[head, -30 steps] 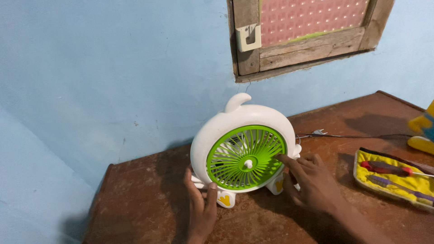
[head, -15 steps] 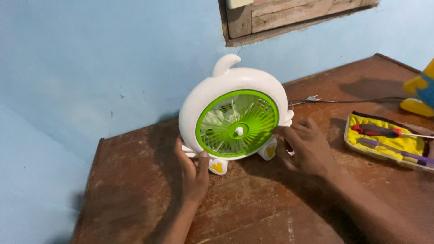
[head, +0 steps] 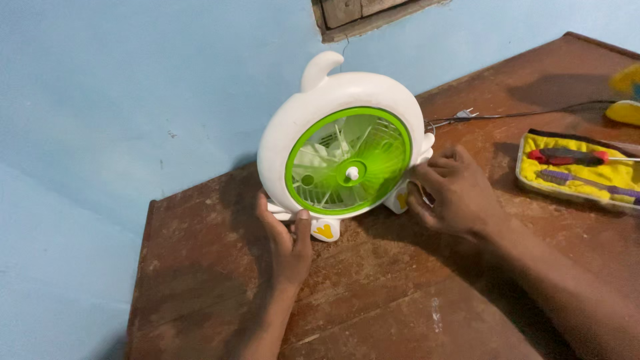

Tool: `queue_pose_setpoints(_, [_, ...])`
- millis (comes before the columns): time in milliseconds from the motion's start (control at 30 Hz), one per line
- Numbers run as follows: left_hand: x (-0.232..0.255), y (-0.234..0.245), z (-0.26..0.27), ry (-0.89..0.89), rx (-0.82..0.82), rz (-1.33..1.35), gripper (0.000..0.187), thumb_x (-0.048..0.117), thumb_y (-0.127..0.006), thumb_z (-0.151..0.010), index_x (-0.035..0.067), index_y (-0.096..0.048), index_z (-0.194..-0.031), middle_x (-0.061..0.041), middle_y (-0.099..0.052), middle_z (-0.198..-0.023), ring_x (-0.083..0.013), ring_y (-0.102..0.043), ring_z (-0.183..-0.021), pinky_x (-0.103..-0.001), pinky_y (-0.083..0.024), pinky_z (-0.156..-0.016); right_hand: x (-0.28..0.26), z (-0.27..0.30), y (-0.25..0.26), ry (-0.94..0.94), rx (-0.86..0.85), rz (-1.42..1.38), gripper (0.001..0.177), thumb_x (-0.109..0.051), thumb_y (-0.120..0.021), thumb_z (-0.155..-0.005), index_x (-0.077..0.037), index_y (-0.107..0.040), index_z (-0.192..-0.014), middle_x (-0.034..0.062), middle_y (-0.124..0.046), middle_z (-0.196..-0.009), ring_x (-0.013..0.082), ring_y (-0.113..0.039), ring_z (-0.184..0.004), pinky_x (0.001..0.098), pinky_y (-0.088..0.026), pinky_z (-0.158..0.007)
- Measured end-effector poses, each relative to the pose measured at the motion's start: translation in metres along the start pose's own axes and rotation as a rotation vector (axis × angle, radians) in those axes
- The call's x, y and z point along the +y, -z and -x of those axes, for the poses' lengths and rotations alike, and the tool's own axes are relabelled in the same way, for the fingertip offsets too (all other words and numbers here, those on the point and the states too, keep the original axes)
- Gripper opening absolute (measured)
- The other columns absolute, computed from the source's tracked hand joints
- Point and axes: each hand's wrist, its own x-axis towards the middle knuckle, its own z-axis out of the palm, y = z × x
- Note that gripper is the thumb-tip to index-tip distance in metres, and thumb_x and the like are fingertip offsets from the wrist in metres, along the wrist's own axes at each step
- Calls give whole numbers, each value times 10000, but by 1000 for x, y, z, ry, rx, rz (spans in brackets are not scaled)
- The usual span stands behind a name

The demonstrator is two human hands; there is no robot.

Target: The person removes the central cap from the front grille of a small white and green electric fan, then uses a screwdriver to loosen screws on the rear grille. The fan remains partially disassembled at the end of the clip.

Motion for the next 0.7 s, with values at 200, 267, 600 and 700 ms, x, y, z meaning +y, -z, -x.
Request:
queue_pose_setpoints(200, [2, -1, -1, -51, -21, 67, 749, 245, -506, -1056, 57, -36, -1609, -228, -437, -1451, -242, -547, -1236, -392, -542, -965, 1, 4, -1, 116, 142, -2, 193, -180, -728, -749, -58, -691, -895, 98, -676, -798, 273, -641, -779, 428, -453, -783])
queue_pose_setpoints(267, [3, 0, -1, -55, -25, 42, 749, 239, -508, -1056, 58, -41, -1613, -231, -438, -1452, -243, -544, -1235, -392, -539, -954, -1, 3, -2, 144, 161, 0, 205, -176, -731, -764, -54, -691, -924, 93, -687, -828, 259, -658, -806, 430, -457, -793])
queue_pose_setpoints(600, [2, 0, 1, -57, -15, 30, 752, 217, -532, -1043, 46, -57, -1601, -244, -437, -1459, -265, -558, -1234, -391, -547, -964, -17, -3, -4, 179, 154, 54, 187, -204, -738, -829, -65, -690, -944, 71, -686, -820, 235, -680, -832, 419, -467, -820])
queue_pose_setpoints(700, [-1, -4, -1, -54, -6, 113, 752, 206, -525, -1048, 44, -39, -1598, -245, -420, -1464, -266, -566, -1243, -382, -568, -963, -33, -14, 0, 167, 143, 117, 225, -279, -727, -862, -69, -679, -924, 88, -696, -823, 242, -675, -802, 413, -471, -811])
